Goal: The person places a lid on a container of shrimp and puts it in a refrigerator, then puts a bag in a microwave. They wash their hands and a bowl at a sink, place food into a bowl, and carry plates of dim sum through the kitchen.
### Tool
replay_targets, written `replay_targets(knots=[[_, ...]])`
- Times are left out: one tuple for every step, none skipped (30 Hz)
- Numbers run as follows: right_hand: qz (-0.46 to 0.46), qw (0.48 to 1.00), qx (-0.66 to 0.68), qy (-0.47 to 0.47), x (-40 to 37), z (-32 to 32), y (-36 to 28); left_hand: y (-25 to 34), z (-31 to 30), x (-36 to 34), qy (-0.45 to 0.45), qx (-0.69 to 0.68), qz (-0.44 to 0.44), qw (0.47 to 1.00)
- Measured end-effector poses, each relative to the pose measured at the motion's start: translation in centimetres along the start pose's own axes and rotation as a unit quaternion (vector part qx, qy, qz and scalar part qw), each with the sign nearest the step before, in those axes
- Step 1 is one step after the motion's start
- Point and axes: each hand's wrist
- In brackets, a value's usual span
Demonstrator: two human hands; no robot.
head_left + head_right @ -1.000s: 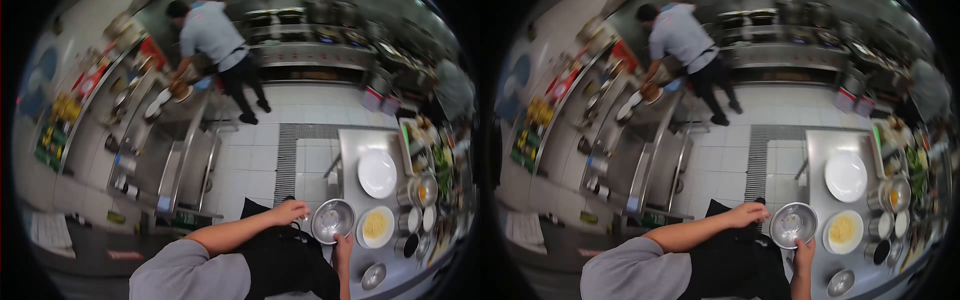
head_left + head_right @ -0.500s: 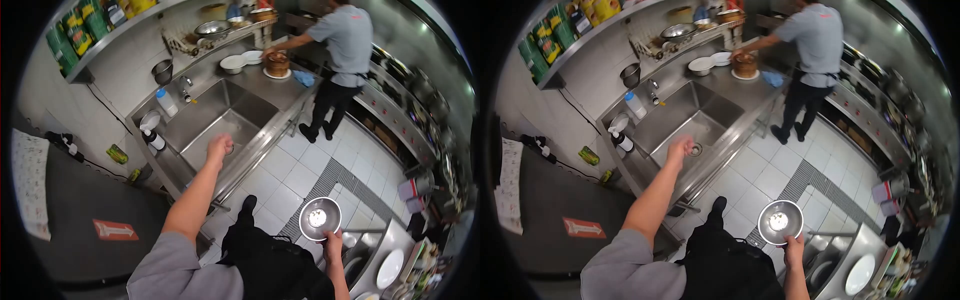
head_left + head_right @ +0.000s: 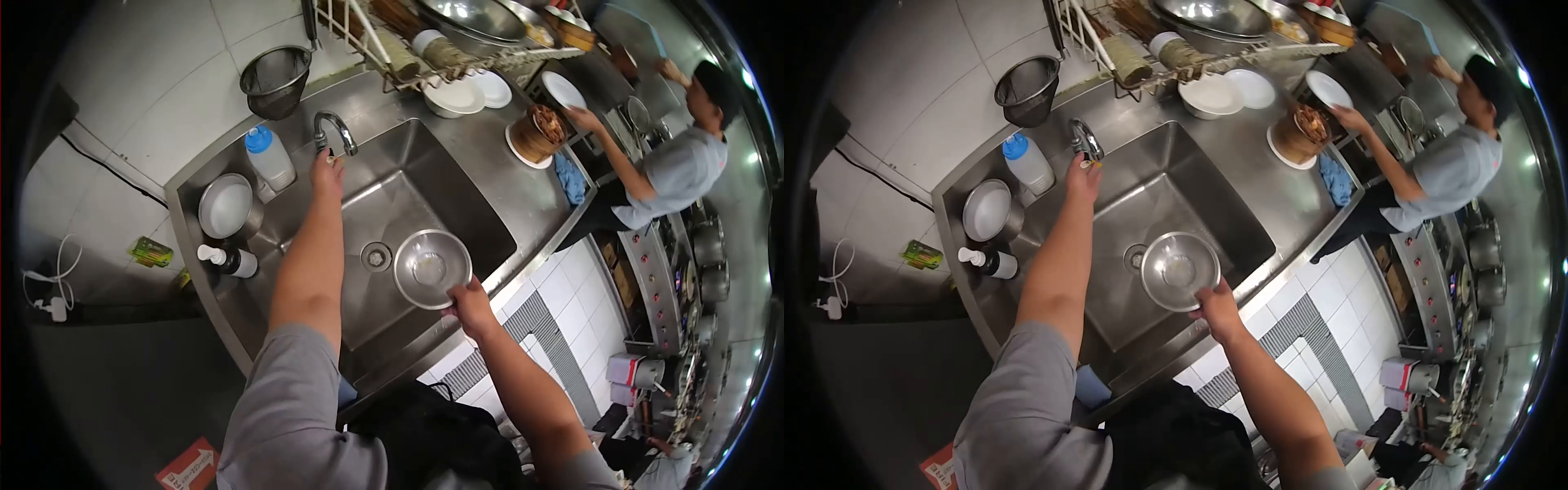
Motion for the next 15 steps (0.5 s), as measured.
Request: replay_targets(knots=[[0.005, 1.000, -0.020, -0.002, 2.1, 1.4, -1.4, -0.3, -0.2, 1.2, -0.055, -0.160, -0.054, 0.984], [-0.006, 1.000, -0.012, -0.014, 4.2, 2.5, -2.2, -0.6, -0.4, 2.2, -0.108, -0.315, -0.103, 0.937], [0.005, 1.000, -0.027, -0.015, 6.2, 3.6, -3.1, -0.4, -1.0, 1.6, -0.101, -0.317, -0.100, 0.938], [0.016, 0.999, -0.041, -0.017, 8.1, 4.8, -4.0, 0.0, -1.5, -0.2, -0.135, -0.369, -0.116, 0.912], [0.018, 0.999, -0.042, -0.023, 9.9, 6.0, -4.8, 0.4, -1.6, -1.1, -0.172, -0.418, -0.132, 0.882], [0.026, 0.998, -0.040, -0.027, 11.5, 7.1, -5.2, -0.3, -2.3, -0.1, -0.166, -0.417, -0.127, 0.884], [0.035, 0.998, -0.041, -0.032, 12.8, 8.2, -5.3, -1.5, -3.5, 1.0, -0.220, -0.440, -0.148, 0.858], [0.038, 0.997, -0.047, -0.041, 14.3, 9.2, -5.3, -2.4, -4.5, 2.2, -0.274, -0.463, -0.164, 0.827], [0.039, 0.997, -0.054, -0.050, 15.9, 10.1, -5.1, -2.3, -4.1, 2.0, -0.334, -0.464, -0.154, 0.806], [0.042, 0.996, -0.061, -0.060, 17.0, 11.0, -4.9, -2.0, -3.1, 1.1, -0.392, -0.463, -0.143, 0.782], [0.032, 0.997, -0.067, -0.032, 17.6, 11.9, -4.9, 0.4, -1.4, -1.2, -0.329, -0.457, -0.185, 0.805], [0.033, 0.996, -0.073, -0.040, 18.3, 12.3, -4.9, 0.9, -1.2, -0.7, -0.359, -0.473, -0.200, 0.780], [0.032, 0.995, -0.076, -0.050, 18.8, 12.3, -4.8, 1.2, -1.5, -0.6, -0.305, -0.377, -0.214, 0.848], [0.032, 0.995, -0.076, -0.058, 19.2, 12.1, -4.5, 1.4, -1.7, -0.7, -0.246, -0.273, -0.229, 0.901], [0.032, 0.995, -0.076, -0.058, 19.6, 12.3, -4.8, 2.0, -1.9, -1.1, -0.246, -0.274, -0.228, 0.901]])
Point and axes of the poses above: each hand's wrist, its own x-axis towards the middle knuckle, its own z-axis out of the palm, y = z × x, and after that the axes turned 4 degrees about -x, right-handed
